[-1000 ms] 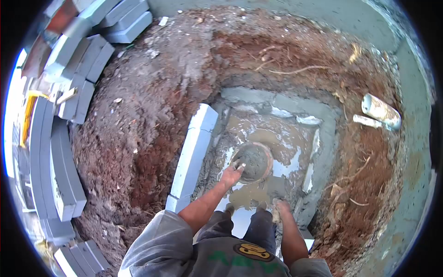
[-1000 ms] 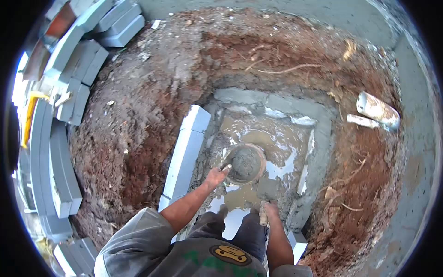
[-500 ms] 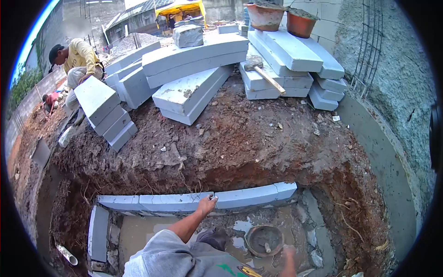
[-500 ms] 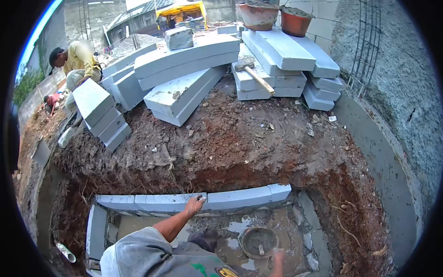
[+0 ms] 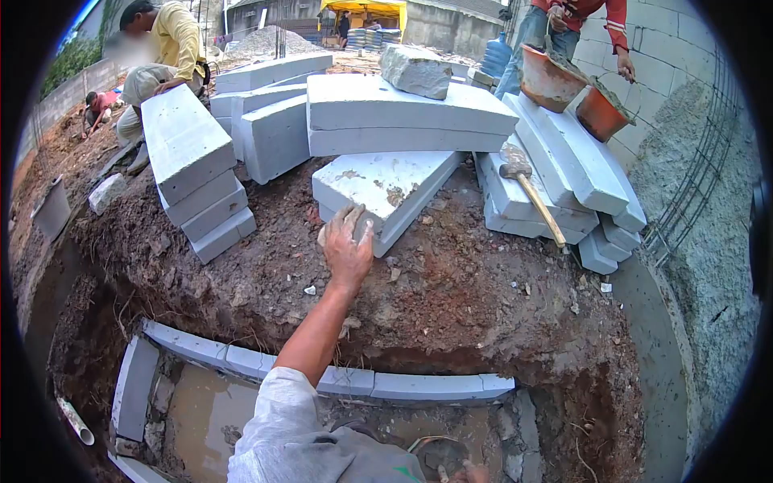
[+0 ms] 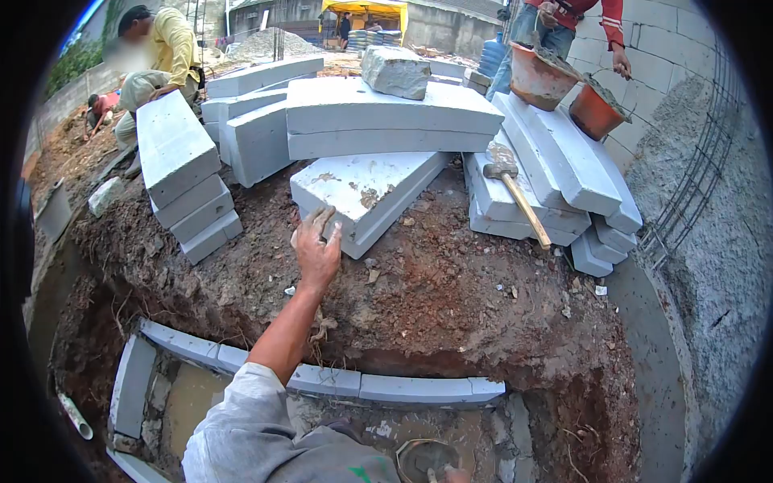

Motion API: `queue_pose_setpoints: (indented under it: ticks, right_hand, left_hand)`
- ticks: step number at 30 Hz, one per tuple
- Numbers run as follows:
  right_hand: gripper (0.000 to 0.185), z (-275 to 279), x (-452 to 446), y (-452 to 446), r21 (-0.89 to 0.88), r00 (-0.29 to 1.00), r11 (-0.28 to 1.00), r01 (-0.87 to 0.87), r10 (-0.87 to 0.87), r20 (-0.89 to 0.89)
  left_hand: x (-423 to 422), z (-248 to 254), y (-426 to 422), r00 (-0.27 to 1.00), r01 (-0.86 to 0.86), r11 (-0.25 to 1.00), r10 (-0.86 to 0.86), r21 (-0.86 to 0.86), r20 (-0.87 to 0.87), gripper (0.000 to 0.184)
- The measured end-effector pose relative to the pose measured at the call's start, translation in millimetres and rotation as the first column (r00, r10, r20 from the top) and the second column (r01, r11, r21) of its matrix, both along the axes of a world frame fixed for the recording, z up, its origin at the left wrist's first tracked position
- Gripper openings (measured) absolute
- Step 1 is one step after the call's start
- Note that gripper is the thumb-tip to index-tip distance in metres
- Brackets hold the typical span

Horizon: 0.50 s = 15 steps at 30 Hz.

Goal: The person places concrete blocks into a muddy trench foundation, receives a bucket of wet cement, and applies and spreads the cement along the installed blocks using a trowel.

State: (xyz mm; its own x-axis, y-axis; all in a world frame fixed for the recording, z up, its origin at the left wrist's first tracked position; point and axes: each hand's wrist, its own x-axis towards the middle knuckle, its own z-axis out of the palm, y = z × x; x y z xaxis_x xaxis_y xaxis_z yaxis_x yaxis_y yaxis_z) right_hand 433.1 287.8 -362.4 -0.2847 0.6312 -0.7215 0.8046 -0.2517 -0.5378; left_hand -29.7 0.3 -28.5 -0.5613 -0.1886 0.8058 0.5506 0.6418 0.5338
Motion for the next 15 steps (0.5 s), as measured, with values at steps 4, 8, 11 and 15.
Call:
queue_pose_setpoints:
  ticks: [4, 8, 11, 15]
  right_hand:
    - [0.061, 124, -200, 16, 0.601, 0.878, 0.764, -0.236, 0.433, -0.205]
    - [0.092, 374, -416, -40, 0.734, 0.618, 0.676, -0.067, 0.606, -0.501]
    - [0.111, 503, -549, -73, 0.936, 0.55, 0.321, 0.142, 0.761, -0.344]
    - [0.129, 604, -685, -106, 0.901, 0.595, 0.423, 0.094, 0.702, -0.391]
  left_hand:
    - [-99, 35, 5, 0.989, -0.149, 0.988, 0.149, -0.036, -0.008, 0.037]
    - [-120, 28, 12, 0.993, -0.115, 0.99, 0.118, -0.08, 0.031, 0.039]
    - [-117, 31, 9, 0.998, -0.057, 0.997, 0.058, -0.046, 0.024, 0.038]
    - [-120, 36, 6, 0.999, -0.038, 0.999, 0.038, -0.012, 0.011, 0.036]
